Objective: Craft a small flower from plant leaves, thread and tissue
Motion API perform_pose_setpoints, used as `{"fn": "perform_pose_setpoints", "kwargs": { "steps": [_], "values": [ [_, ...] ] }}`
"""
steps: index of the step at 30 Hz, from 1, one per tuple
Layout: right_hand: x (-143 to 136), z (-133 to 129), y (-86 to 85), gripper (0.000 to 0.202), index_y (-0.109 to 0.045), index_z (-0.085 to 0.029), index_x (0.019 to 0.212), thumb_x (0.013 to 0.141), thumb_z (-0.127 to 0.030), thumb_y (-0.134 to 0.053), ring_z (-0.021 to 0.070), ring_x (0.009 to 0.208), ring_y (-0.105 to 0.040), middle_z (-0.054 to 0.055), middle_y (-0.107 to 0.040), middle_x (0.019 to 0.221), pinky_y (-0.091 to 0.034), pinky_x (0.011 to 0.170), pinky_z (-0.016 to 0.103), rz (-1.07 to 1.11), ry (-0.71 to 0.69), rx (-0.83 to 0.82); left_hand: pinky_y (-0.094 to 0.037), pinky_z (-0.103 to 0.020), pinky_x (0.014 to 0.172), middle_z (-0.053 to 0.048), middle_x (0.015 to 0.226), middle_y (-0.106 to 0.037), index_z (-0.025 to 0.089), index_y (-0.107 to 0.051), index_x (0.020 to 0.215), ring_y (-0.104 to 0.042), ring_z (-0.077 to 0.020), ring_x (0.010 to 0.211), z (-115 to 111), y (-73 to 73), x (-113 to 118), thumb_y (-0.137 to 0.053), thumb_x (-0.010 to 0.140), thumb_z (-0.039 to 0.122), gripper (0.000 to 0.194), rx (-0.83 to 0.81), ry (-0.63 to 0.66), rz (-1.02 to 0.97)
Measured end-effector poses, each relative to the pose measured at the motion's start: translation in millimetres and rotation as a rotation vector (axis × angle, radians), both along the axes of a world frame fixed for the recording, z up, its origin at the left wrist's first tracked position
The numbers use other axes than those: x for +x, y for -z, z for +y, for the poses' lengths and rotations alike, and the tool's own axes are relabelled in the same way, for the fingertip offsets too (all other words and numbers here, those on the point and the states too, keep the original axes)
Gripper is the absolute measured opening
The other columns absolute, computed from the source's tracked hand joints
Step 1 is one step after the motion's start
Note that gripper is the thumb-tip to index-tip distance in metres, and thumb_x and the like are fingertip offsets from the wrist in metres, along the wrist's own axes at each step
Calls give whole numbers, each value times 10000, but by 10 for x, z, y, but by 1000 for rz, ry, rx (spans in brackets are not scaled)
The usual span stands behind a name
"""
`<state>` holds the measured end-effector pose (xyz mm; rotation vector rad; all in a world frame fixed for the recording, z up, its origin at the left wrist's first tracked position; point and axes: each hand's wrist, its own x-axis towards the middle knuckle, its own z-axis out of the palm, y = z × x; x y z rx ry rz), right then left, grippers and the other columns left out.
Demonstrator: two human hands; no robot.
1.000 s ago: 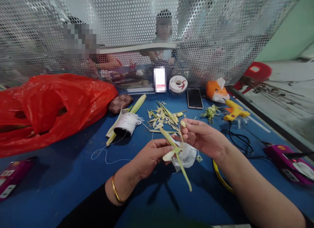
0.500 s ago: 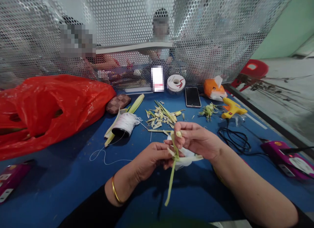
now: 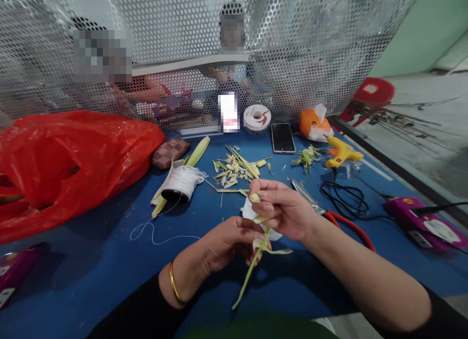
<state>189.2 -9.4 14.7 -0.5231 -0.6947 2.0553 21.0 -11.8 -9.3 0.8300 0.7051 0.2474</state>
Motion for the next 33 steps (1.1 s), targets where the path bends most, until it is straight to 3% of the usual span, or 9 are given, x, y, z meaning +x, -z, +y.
{"fn": "perform_pose_setpoints", "kwargs": {
  "steps": [10,13,15,17,20,22,24,27,33],
  "values": [
    [-138,-47,-1,218,-572,-183,725,743,-297,-757,14,392,-122,-108,-426,497,-73,351,147,-152,125,83,-454,-225,519,-34,587,-653,122,-747,714,-577,-116,494,35,-1,-77,-752,630,269,169,45,101,-22],
    [-107,-30,-15,210,-579,-188,733,756,-309,-749,25,373,-278,-75,-533,535,-204,355,154,-217,176,161,-481,-232,584,-49,635,-683,118,-757,746,-610,-127,551,16,-4,-62,-756,669,267,167,15,79,-78],
    [-56,-31,-51,177,-600,-193,755,784,-313,-726,69,456,-467,-38,-603,583,-364,438,186,-277,265,258,-500,-249,634,-60,689,-709,124,-752,769,-639,-141,599,15,-15,-44,-788,677,298,200,-11,-23,-102],
    [-6,-57,-97,121,-624,-205,792,821,-297,-697,116,591,-578,-17,-639,641,-457,567,238,-394,457,373,-503,-251,654,-59,725,-722,132,-746,791,-650,-141,622,27,-35,-28,-816,679,311,222,-1,-186,-121],
    [19,-140,-139,21,-642,-243,876,886,-262,-642,151,707,-616,-12,-660,738,-482,710,302,-682,797,517,-494,-237,688,-48,766,-738,153,-750,832,-656,-129,667,54,-72,-17,-823,693,261,191,67,-431,-158],
    [-6,-197,-132,31,-643,-259,911,907,-244,-615,177,785,-628,0,-674,807,-470,813,357,-861,906,615,-493,-244,744,-48,790,-747,162,-752,840,-666,-139,733,63,-93,-15,-827,690,236,183,105,-544,-185],
    [-50,-232,-104,63,-643,-257,908,907,-209,-601,201,866,-630,13,-684,861,-422,929,417,-967,936,774,-486,-247,779,-44,801,-747,163,-752,839,-662,-139,769,61,-107,-13,-834,680,222,188,122,-612,-212],
    [-118,-240,-48,100,-642,-254,904,900,-168,-592,216,906,-620,25,-677,879,-423,918,435,-1019,896,944,-478,-236,770,-20,796,-737,180,-743,878,-647,-123,756,44,-118,-7,-842,669,208,233,113,-670,-243],
    [-190,-239,18,94,-662,-253,873,874,-169,-619,218,879,-591,32,-638,844,-458,789,396,-1078,877,941,-472,-201,723,-12,796,-738,168,-755,877,-634,-102,749,16,-126,9,-899,596,233,323,46,-720,-261]
  ]
}}
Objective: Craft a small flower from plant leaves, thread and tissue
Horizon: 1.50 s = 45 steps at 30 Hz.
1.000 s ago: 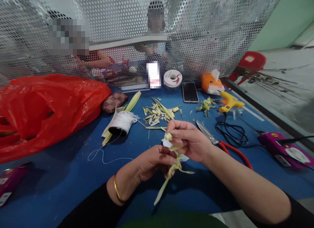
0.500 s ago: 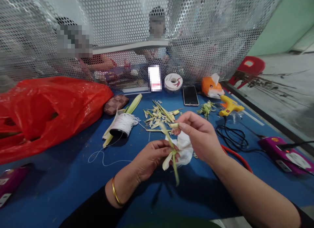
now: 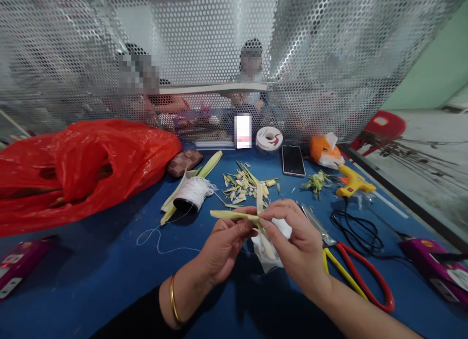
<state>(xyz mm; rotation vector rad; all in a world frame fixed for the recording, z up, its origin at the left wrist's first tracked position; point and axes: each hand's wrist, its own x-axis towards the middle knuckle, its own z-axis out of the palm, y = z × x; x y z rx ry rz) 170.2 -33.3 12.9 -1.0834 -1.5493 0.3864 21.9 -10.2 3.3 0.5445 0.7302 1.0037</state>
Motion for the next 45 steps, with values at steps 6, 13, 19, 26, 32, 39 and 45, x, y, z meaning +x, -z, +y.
{"fn": "perform_pose_setpoints", "kwargs": {
  "steps": [6,13,19,26,32,39,45],
  "values": [
    [-36,-9,29,92,-668,-245,853,853,-157,-641,202,843,-581,28,-618,836,-456,742,357,48,8,8,-491,-207,707,-22,821,-749,166,-775,876,-643,-109,743,-16,18,-4,-890,590,192,309,-51,23,-59],
    [-66,21,72,116,-663,-239,800,835,-131,-641,188,829,-575,15,-595,811,-452,753,335,184,-37,-94,-503,-195,658,-12,746,-744,167,-773,855,-642,-100,647,-40,-20,41,-887,509,111,369,-18,25,-27],
    [-81,38,90,100,-682,-240,762,804,-150,-676,186,796,-578,17,-597,789,-459,729,326,219,-33,-122,-533,-218,727,-4,761,-743,176,-764,816,-667,-115,709,-56,23,70,-889,558,143,288,15,-71,16],
    [-102,41,99,125,-643,-237,698,769,-134,-638,181,758,-591,9,-614,756,-470,687,308,224,7,-120,-527,-237,774,-22,784,-754,162,-773,742,-671,-132,750,-66,10,69,-911,528,209,259,-11,-88,44],
    [-94,21,144,102,-689,-235,784,808,-146,-643,188,796,-603,29,-625,823,-481,717,329,172,-6,-116,-500,-213,798,-19,783,-760,164,-778,723,-657,-120,779,-49,48,74,-882,566,201,192,29,-142,46],
    [-70,3,149,105,-715,-254,878,844,-175,-655,203,874,-613,40,-652,895,-470,800,360,188,-53,-133,-488,-208,778,-14,756,-751,157,-766,709,-643,-112,748,-19,26,59,-862,579,193,165,34,-169,52],
    [-61,45,91,85,-641,-228,761,810,-230,-711,162,769,-578,-5,-611,793,-448,734,304,258,-69,-239,-484,-213,772,-11,722,-737,154,-752,680,-636,-120,745,-22,7,53,-863,573,189,158,69,-152,121]
  ]
}}
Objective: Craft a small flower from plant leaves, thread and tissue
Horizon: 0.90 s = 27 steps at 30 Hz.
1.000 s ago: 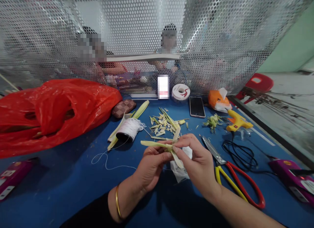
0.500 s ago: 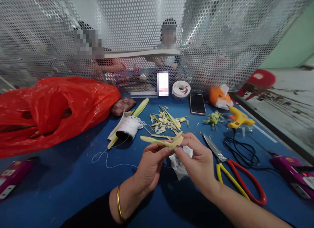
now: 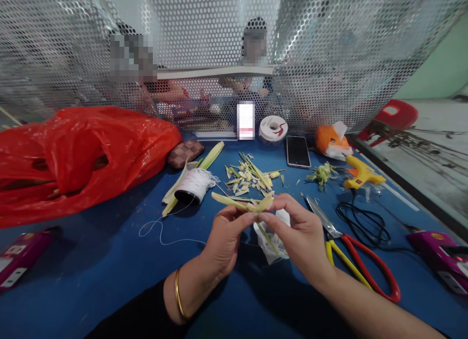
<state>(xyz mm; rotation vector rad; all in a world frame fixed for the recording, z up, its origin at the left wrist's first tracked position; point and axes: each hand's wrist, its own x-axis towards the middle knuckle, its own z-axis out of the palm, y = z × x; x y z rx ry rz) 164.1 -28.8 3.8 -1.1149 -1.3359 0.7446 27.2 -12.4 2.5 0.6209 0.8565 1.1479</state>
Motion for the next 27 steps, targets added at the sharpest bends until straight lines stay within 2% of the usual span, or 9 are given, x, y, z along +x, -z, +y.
{"fn": "perform_pose_setpoints", "kwargs": {
  "steps": [5,12,20,24,27],
  "values": [
    [3,12,-25,173,-567,-212,707,833,-275,-668,137,690,-538,-23,-568,730,-421,669,280,-46,34,-49,-497,-215,753,-20,723,-738,140,-763,714,-639,-116,718,-24,4,7,-872,590,202,177,3,44,9],
    [20,23,-15,197,-531,-210,690,830,-294,-640,140,668,-511,-22,-547,696,-413,662,290,-69,68,-107,-534,-236,753,-33,735,-752,147,-785,731,-667,-126,703,-2,12,14,-856,653,290,177,20,92,-70],
    [12,26,12,189,-525,-209,689,839,-259,-628,135,665,-521,-24,-558,696,-417,661,288,-65,39,-104,-540,-229,724,-24,710,-740,135,-773,708,-657,-125,689,2,11,12,-868,596,231,176,-18,78,-32],
    [33,15,23,150,-549,-211,738,852,-246,-640,148,711,-560,-14,-580,749,-440,691,297,-133,43,-35,-528,-213,677,-25,705,-730,127,-764,714,-643,-117,667,10,18,-1,-841,617,231,162,-33,57,-11],
    [75,11,4,97,-573,-225,881,844,-217,-662,167,777,-593,-8,-609,807,-454,745,321,-295,108,118,-525,-215,667,-22,704,-724,128,-758,712,-634,-114,654,20,21,-10,-830,615,224,154,-29,41,16]
  ]
}}
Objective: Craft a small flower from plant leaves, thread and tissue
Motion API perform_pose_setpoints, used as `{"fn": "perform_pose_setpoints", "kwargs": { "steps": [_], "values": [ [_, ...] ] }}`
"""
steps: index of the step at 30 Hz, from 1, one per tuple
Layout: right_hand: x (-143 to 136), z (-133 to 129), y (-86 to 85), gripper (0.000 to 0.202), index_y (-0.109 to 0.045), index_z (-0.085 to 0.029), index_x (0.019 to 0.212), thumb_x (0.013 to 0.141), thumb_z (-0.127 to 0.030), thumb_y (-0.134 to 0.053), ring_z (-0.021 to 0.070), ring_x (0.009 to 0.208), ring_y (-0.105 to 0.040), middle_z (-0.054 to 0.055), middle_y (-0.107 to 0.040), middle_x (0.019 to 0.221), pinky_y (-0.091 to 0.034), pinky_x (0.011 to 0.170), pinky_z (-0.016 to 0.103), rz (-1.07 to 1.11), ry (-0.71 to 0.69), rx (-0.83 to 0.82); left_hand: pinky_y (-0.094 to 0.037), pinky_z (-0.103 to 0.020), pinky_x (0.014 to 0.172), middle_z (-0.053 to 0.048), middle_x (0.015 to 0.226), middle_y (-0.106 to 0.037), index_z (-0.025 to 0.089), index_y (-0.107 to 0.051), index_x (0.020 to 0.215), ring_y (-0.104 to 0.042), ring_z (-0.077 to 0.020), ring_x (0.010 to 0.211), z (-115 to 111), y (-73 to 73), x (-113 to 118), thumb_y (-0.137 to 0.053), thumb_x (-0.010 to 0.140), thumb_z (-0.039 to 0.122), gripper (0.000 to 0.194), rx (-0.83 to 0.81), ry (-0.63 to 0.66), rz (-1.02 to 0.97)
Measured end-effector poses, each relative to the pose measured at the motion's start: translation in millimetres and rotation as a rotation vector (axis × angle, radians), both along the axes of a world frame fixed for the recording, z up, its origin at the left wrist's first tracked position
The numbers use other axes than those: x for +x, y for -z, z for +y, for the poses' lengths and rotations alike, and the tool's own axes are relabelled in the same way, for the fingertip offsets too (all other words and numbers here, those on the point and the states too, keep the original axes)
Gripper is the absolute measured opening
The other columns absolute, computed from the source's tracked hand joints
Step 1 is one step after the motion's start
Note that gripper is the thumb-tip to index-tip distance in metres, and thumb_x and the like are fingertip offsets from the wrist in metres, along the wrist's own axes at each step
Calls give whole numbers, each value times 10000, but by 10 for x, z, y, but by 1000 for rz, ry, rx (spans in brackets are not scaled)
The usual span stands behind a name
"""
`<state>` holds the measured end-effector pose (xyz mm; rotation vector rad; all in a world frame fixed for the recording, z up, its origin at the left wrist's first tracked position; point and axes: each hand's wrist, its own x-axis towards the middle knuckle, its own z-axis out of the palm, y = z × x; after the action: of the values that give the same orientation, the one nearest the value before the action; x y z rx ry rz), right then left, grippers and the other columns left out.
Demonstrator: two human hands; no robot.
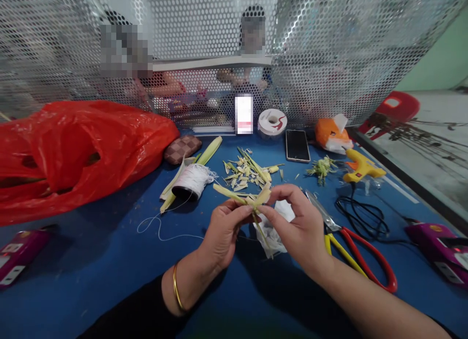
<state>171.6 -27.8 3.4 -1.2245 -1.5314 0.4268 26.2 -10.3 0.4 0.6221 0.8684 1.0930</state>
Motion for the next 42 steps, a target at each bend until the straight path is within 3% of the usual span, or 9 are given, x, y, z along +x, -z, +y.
{"fn": "perform_pose_setpoints", "kwargs": {
  "steps": [4,8,15,26,32,38,42],
  "values": [
    [63,33,-68,261,-567,-243,1104,867,-165,-645,176,793,-629,-6,-655,823,-458,822,354,-257,-52,191,-527,-220,657,-19,703,-722,135,-753,702,-628,-111,632,19,-2,-13,-814,619,213,129,9,5,27],
    [105,97,-107,130,-638,-235,1009,907,-163,-603,181,780,-636,12,-671,794,-466,802,354,-434,-133,275,-537,-231,670,-25,730,-731,137,-764,743,-641,-123,657,39,15,-33,-790,651,201,115,52,21,44],
    [136,105,-120,99,-692,-194,917,915,-153,-602,164,730,-638,32,-711,800,-464,918,379,-543,-103,335,-551,-264,695,-38,741,-726,126,-747,729,-641,-134,662,43,37,-34,-811,653,222,138,35,48,40],
    [104,82,-128,194,-655,-219,808,913,-128,-519,171,757,-598,28,-666,801,-443,873,369,-636,-86,272,-534,-251,673,-23,682,-693,131,-724,696,-618,-122,626,44,26,-13,-824,670,265,169,36,34,77],
    [79,53,-155,182,-644,-189,789,911,-135,-520,235,937,-585,112,-646,995,-428,803,378,-688,-7,296,-544,-292,711,-47,737,-703,121,-737,752,-623,-145,671,45,27,-19,-798,699,287,184,101,54,128],
    [96,46,-187,122,-633,-213,844,924,-163,-555,221,879,-571,55,-665,909,-381,792,385,-704,-44,287,-543,-286,681,-37,710,-686,120,-727,720,-620,-147,669,44,22,-11,-805,686,277,178,127,14,167],
    [93,43,-191,139,-580,-202,826,926,-139,-508,231,918,-562,79,-649,967,-390,811,394,-639,-86,219,-538,-264,656,-17,673,-675,133,-710,668,-612,-129,619,36,7,-9,-806,681,260,160,168,6,178]
  ]
}}
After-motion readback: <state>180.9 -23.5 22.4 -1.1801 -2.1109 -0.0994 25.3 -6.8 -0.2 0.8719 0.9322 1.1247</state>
